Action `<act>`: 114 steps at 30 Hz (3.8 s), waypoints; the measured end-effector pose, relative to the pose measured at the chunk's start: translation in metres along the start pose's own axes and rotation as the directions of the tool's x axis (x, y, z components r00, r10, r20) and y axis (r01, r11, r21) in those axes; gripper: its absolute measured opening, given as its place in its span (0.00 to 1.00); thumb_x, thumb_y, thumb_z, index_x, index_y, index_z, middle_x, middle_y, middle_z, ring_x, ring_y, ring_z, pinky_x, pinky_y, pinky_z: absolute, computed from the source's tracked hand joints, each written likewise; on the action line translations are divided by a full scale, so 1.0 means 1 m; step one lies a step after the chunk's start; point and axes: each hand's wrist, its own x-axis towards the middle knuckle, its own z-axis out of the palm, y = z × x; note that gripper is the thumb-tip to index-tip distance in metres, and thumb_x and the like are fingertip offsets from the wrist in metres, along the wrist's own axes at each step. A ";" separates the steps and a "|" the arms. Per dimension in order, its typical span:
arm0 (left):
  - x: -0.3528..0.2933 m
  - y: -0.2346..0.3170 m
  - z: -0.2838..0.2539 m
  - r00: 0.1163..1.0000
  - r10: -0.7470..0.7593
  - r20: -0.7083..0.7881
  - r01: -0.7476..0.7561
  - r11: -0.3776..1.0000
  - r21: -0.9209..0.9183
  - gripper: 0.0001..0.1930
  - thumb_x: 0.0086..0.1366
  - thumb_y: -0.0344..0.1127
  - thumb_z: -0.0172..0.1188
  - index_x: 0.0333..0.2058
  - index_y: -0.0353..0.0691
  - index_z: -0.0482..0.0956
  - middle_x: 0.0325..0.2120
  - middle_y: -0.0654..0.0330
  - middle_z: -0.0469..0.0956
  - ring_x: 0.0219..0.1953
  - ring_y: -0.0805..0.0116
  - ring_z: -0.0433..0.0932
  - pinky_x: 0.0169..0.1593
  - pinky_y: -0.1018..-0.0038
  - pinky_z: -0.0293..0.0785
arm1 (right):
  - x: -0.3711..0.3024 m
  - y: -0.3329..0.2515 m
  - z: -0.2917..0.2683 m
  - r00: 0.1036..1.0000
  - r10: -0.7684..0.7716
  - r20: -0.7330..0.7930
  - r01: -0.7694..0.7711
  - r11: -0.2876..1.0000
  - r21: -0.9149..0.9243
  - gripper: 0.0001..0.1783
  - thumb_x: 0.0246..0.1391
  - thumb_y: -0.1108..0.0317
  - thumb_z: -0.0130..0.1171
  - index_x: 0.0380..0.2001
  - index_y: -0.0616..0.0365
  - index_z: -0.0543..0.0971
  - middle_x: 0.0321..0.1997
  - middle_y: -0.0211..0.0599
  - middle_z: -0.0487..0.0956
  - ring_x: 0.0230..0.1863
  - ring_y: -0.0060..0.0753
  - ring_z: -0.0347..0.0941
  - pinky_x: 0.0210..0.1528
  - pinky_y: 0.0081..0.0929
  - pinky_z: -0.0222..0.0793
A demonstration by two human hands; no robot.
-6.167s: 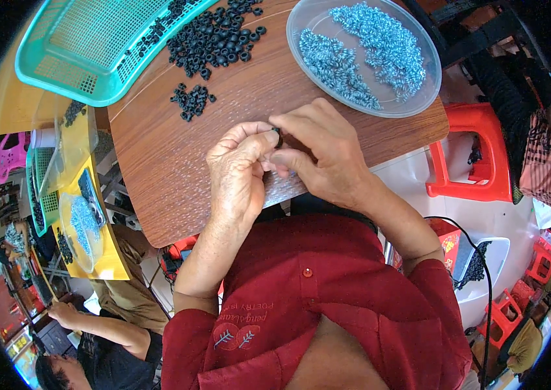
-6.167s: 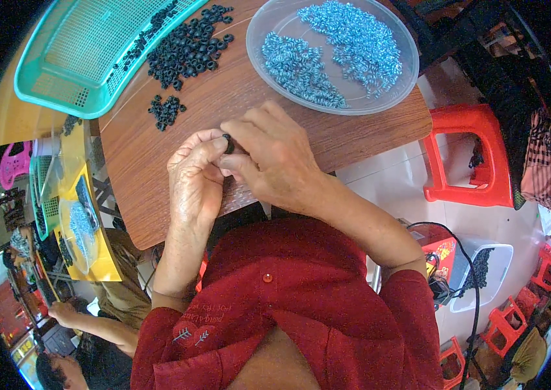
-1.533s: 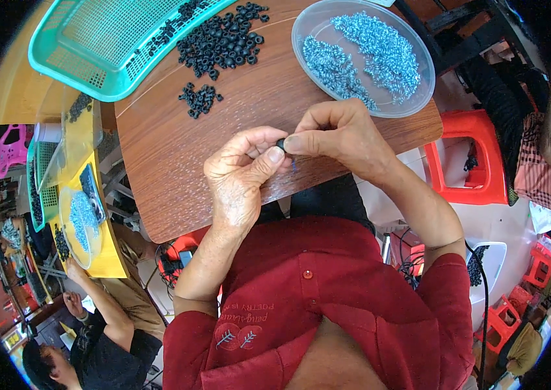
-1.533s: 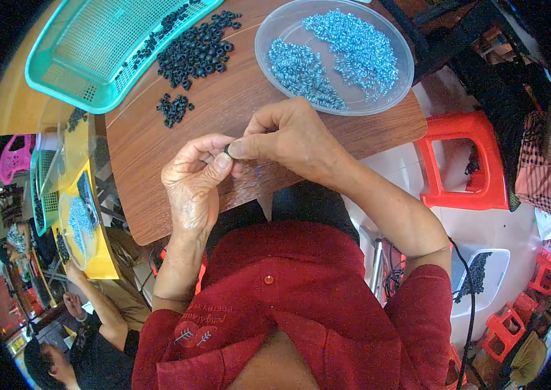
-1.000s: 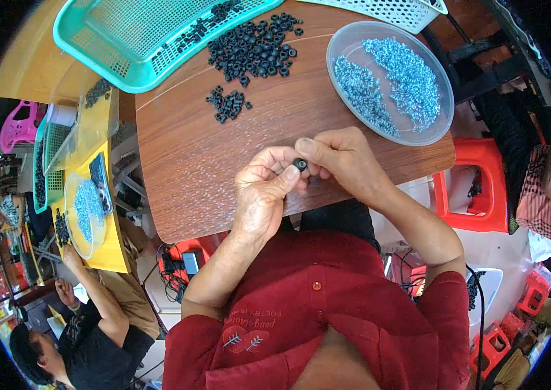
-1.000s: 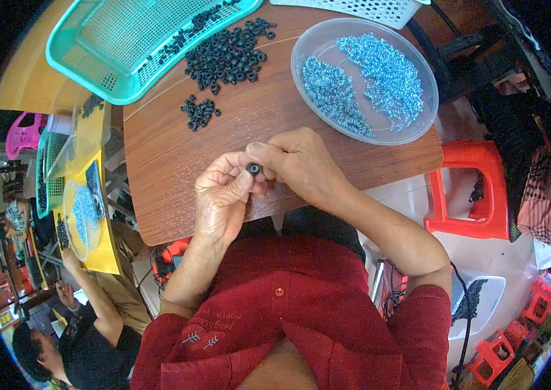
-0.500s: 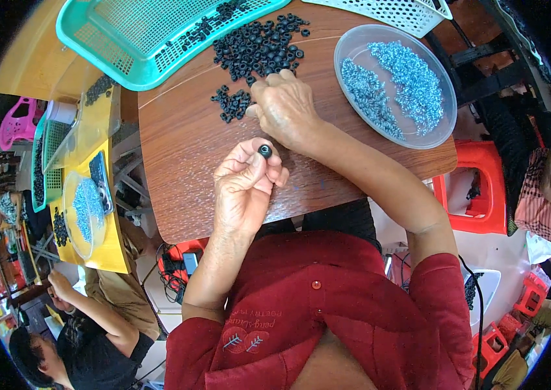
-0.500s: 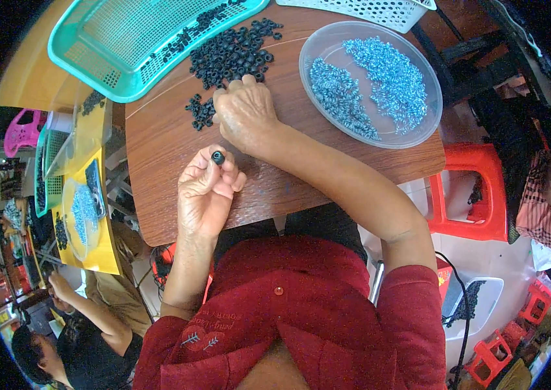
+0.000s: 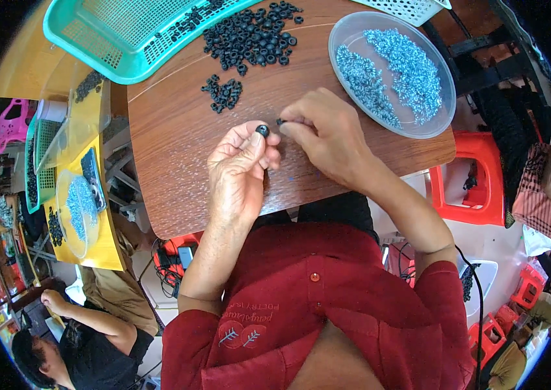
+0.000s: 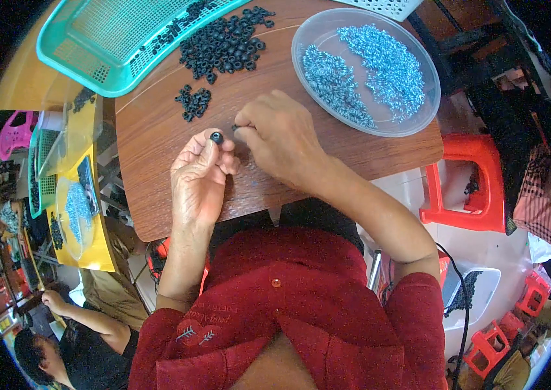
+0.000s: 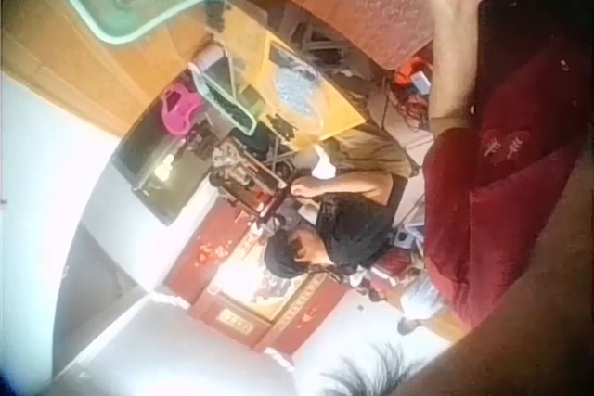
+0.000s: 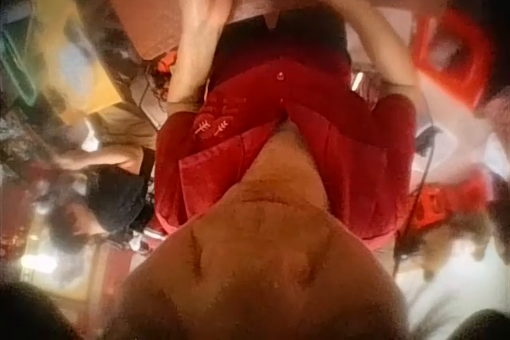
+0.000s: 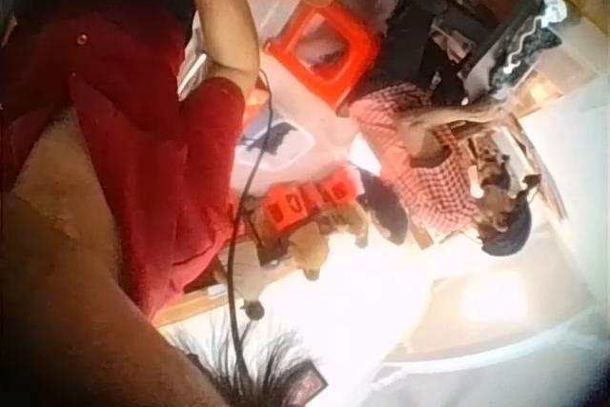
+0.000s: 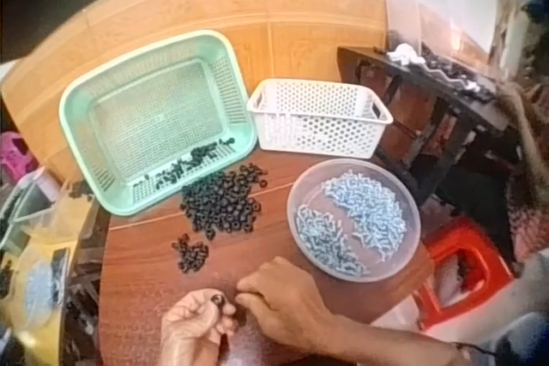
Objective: The person assembles small components by picking up black rings and blue springs from the table and inserting the springs into the rings by hand.
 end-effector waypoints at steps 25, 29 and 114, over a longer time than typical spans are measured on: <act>-0.008 -0.029 0.030 0.970 0.241 0.027 -0.243 0.956 0.165 0.10 0.61 0.25 0.58 0.41 0.32 0.71 0.33 0.61 0.75 0.32 0.76 0.73 0.39 0.79 0.71 | -0.029 -0.023 -0.020 0.980 0.165 -0.109 -0.138 0.966 0.220 0.06 0.41 0.73 0.60 0.27 0.56 0.75 0.25 0.36 0.73 0.29 0.42 0.69 0.30 0.34 0.65; -0.006 -0.037 0.034 0.938 0.345 -0.022 -0.334 0.921 0.201 0.10 0.61 0.24 0.57 0.41 0.33 0.71 0.34 0.61 0.75 0.34 0.76 0.73 0.40 0.79 0.71 | -0.031 -0.024 -0.010 0.968 0.102 -0.231 -0.069 0.987 0.146 0.06 0.41 0.74 0.61 0.27 0.56 0.77 0.25 0.36 0.74 0.29 0.41 0.69 0.30 0.33 0.64; -0.018 -0.019 0.045 0.986 -0.164 0.027 0.149 0.943 0.298 0.10 0.62 0.30 0.58 0.34 0.26 0.76 0.25 0.54 0.79 0.23 0.68 0.78 0.29 0.74 0.77 | -0.049 0.000 -0.029 0.958 -0.192 -0.211 0.174 0.979 -0.103 0.18 0.32 0.72 0.64 0.32 0.64 0.74 0.27 0.39 0.70 0.27 0.42 0.65 0.27 0.33 0.65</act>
